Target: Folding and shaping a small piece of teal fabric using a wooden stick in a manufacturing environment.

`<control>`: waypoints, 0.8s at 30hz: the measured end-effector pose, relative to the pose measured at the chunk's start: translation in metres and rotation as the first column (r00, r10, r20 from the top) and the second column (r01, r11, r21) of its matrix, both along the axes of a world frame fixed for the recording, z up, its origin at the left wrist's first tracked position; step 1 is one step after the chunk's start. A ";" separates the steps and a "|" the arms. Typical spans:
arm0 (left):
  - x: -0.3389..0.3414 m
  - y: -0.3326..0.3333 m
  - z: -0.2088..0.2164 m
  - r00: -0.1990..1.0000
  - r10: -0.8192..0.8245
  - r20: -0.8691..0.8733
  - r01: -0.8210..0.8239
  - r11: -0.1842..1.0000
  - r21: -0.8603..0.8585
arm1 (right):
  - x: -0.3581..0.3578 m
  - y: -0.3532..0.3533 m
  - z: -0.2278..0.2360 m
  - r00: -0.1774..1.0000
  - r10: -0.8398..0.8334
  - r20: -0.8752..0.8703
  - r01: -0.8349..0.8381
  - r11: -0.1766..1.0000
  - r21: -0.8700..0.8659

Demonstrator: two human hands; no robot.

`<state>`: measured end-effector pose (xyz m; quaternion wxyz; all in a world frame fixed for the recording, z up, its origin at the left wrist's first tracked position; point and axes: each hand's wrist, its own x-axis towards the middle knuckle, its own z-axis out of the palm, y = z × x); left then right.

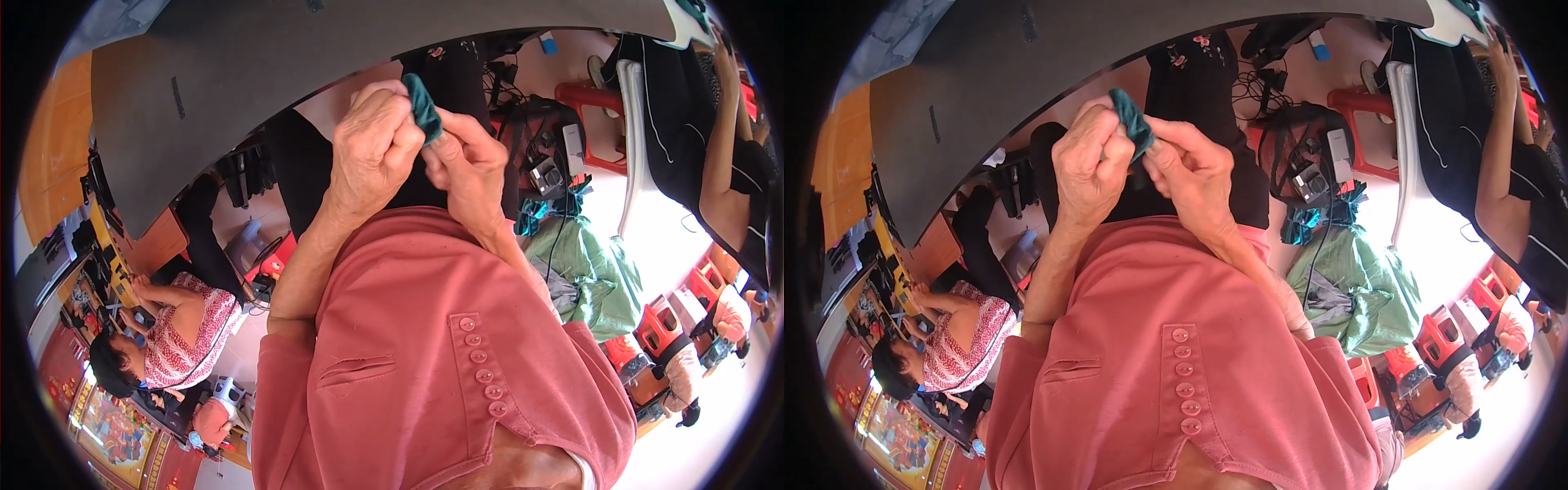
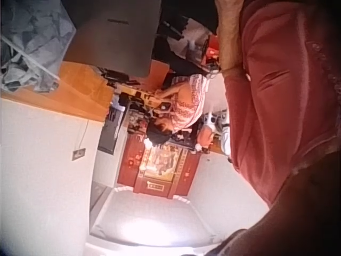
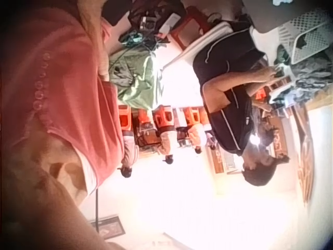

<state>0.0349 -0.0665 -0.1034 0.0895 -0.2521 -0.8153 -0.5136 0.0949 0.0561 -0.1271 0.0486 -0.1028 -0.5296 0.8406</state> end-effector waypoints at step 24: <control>-0.001 -0.001 -0.007 0.994 -0.027 0.103 0.026 1.000 0.010 | 0.000 0.003 -0.006 1.000 0.005 0.009 -0.007 0.991 0.132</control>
